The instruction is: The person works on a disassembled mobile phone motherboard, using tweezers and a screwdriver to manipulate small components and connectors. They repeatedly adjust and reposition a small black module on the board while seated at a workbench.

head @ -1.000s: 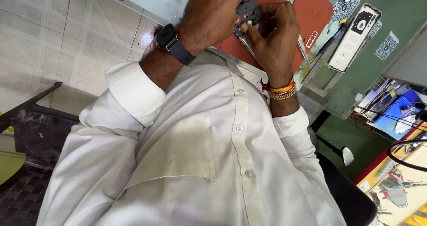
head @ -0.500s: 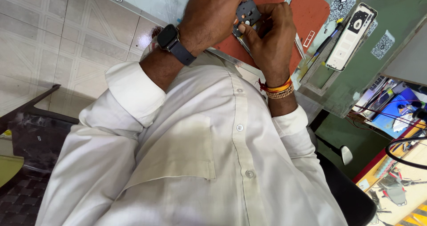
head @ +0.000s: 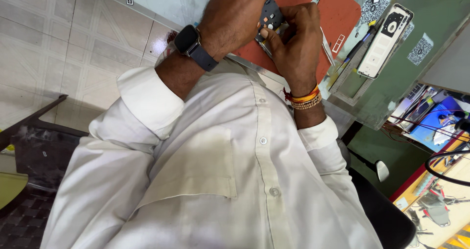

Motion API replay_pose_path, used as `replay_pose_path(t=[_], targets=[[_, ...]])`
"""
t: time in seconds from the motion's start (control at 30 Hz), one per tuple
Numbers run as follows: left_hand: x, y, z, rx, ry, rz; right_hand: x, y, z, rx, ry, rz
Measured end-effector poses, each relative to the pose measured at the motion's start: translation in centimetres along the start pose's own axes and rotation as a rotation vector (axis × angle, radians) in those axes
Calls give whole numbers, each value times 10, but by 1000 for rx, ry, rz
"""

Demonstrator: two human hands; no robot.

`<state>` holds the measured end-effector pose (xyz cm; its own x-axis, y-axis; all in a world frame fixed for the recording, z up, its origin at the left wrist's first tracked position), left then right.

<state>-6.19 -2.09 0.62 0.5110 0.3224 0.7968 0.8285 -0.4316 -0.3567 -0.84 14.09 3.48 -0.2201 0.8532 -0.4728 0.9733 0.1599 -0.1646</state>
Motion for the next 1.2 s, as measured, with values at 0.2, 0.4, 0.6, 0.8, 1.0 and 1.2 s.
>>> replay_pose_path(t=[0.2, 0.4, 0.6, 0.8, 1.0, 1.2], targets=[[-4, -7, 1, -95, -18, -70, -7, 0, -5, 0, 20, 18], [-13, -27, 5, -147, -29, -87, -19, 0, -10, 90, 151, -12], [-16, -39, -3, -168, -73, -106, -22, -5, -12, 100, 270, -213], [-14, -51, -2, -220, -90, -161, -18, -4, -14, 29, 339, -319], [-10, -50, -7, -302, -66, -235, -22, 2, -14, -9, 443, -360], [-1, -42, -50, -70, 74, -191, -30, -10, -16, 4, 434, -360]])
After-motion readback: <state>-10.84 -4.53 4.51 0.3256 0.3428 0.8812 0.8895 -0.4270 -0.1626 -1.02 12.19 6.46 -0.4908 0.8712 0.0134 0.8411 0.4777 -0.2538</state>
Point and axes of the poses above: each hand's wrist, its own y-axis away from the middle knuckle, its own z-axis out of the palm, x = y × z, the point moved 3 cm from there along -y, towards the middle knuckle, and after that the axes turned 14 degrees about y, right-handed, at the moved point
